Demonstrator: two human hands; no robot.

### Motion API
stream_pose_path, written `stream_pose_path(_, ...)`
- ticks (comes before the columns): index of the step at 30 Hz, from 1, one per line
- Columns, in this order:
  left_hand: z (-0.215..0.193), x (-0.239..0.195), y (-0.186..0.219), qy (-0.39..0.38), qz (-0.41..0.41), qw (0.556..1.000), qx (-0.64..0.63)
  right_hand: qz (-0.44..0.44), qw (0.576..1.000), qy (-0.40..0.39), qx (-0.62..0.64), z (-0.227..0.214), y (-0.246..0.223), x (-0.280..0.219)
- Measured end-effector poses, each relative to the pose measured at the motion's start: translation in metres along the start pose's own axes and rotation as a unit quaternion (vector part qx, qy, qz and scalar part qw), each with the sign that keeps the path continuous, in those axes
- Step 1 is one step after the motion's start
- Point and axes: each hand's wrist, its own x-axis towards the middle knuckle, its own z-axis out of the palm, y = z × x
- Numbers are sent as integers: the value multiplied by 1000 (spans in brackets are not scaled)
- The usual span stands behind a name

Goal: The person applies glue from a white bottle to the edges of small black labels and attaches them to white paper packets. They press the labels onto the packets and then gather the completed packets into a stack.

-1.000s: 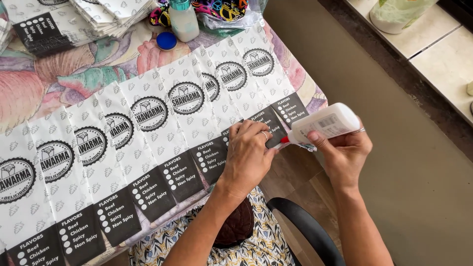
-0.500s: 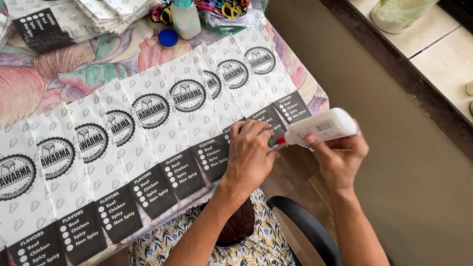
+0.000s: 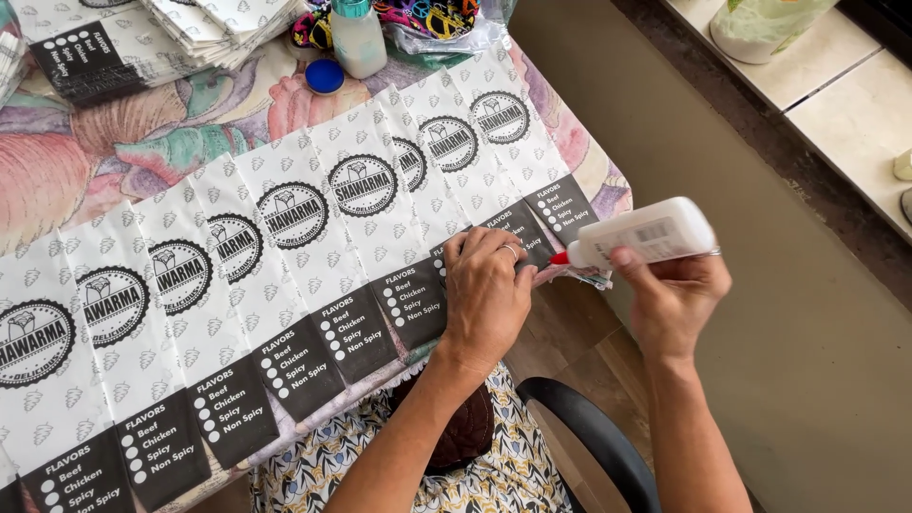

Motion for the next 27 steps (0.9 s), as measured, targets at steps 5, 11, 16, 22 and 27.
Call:
stream_pose_path(5,-3,1,-3,-15,-15,1000,-4,51,998,-43,-11,20,-15,-7)
stream_pose_path(11,-1,-1,-8,-22,-15,1000,-14,42,998,-35,-17,14,-17,1)
stream_pose_path(16,2,-2,-11,-30,-11,999,-12,40,999,-18,-15,13,-7,-4)
stream_pose_path(22,1,-1,-10,-24,-10,1000,-10,74,997,-29,6,25,-6,-14)
stream_pose_path(27,-4,0,-21,-37,26,998,-52,6,999,32,-1,2,7,7)
